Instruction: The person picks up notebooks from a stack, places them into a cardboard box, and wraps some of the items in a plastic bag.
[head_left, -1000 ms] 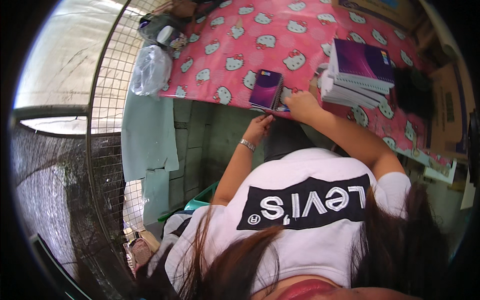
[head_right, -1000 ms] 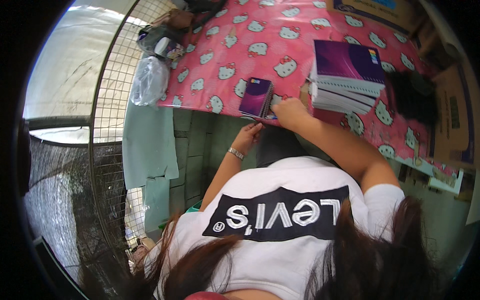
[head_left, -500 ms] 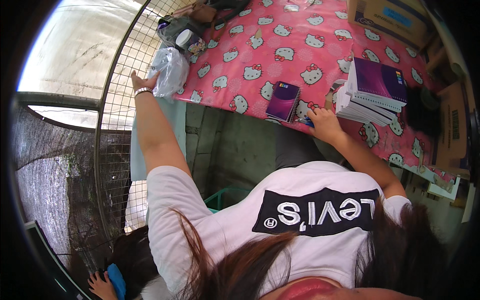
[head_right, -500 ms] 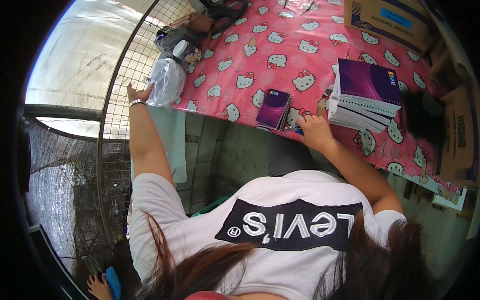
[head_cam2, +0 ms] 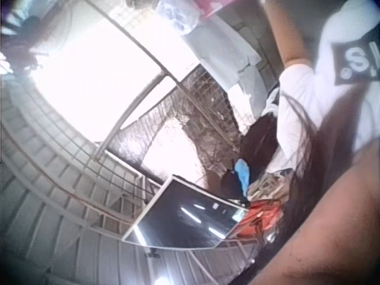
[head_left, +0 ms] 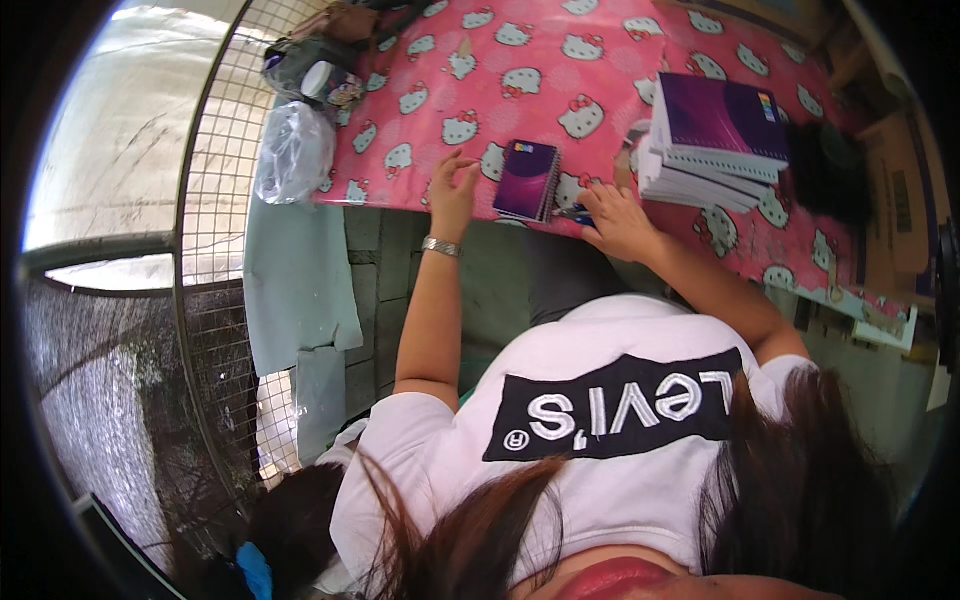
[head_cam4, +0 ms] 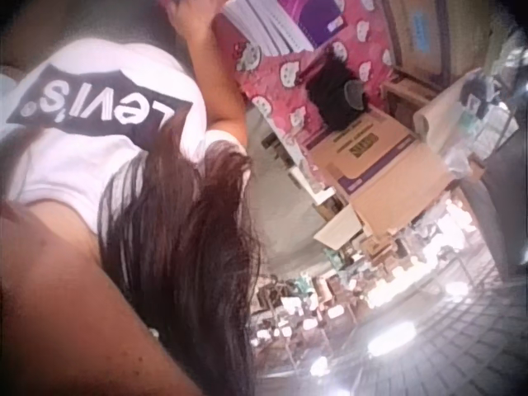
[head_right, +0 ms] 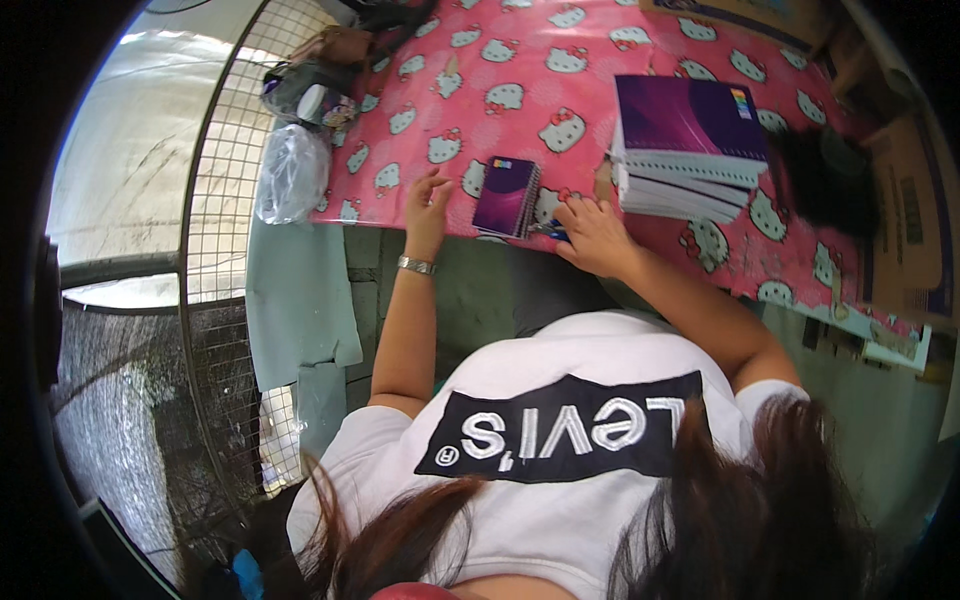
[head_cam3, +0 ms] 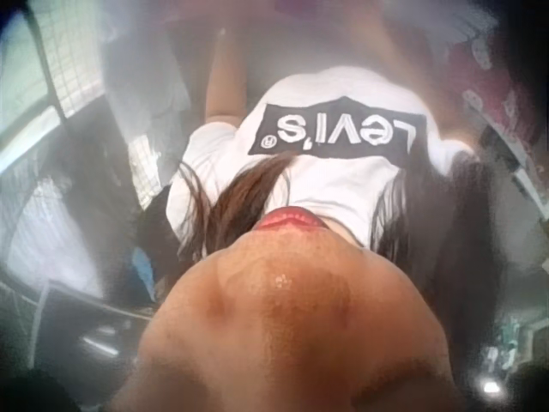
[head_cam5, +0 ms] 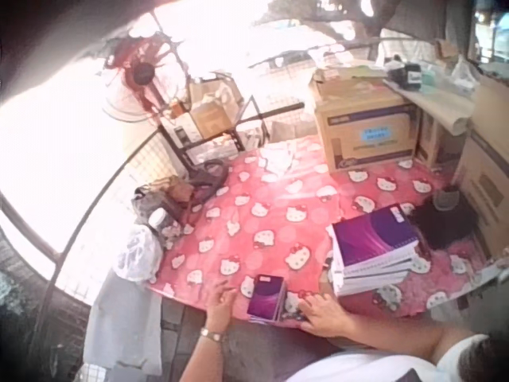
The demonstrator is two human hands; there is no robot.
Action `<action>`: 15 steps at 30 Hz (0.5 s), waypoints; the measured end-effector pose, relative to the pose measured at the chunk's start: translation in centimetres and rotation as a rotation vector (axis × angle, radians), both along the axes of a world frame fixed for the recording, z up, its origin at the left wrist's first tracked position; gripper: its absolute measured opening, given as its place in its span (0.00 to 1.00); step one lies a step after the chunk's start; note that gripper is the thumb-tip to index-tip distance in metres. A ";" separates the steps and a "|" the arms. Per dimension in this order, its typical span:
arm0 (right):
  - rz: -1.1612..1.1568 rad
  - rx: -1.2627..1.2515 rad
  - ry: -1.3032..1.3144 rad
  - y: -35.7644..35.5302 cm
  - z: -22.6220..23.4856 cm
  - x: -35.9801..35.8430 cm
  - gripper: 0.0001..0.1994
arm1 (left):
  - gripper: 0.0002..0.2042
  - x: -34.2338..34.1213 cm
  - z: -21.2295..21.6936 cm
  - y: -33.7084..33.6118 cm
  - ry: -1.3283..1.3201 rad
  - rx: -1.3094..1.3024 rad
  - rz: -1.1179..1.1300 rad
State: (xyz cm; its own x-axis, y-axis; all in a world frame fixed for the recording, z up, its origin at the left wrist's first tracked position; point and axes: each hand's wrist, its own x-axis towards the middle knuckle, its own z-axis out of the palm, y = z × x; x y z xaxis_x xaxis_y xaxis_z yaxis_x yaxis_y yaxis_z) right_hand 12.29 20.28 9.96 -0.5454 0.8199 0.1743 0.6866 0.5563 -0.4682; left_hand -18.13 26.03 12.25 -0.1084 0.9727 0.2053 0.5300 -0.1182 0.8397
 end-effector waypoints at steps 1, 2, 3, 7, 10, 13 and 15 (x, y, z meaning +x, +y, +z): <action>0.043 0.003 0.031 0.0 0.2 -0.1 0.23 | 0.10 2.2 0.4 -0.6 0.114 0.062 -0.079; 0.090 0.016 0.061 0.1 0.5 -0.2 0.23 | 0.12 3.7 0.4 -0.9 0.193 0.026 -0.115; 0.088 0.003 0.071 0.3 0.3 -0.5 0.24 | 0.14 4.9 0.0 -0.7 0.270 -0.002 -0.158; 0.095 -0.048 0.116 0.7 0.2 -0.9 0.24 | 0.21 6.7 -0.9 -0.3 0.375 -0.143 -0.281; 0.120 -0.058 0.119 0.7 0.0 -0.8 0.23 | 0.22 7.0 -2.3 -0.4 0.505 -0.234 -0.324; 0.147 -0.044 0.095 1.2 -0.5 -1.1 0.23 | 0.22 7.3 -3.1 -0.6 0.511 -0.191 -0.294; 0.163 -0.023 0.054 1.3 -0.9 -1.5 0.23 | 0.22 7.3 -3.1 -0.4 0.506 -0.198 -0.294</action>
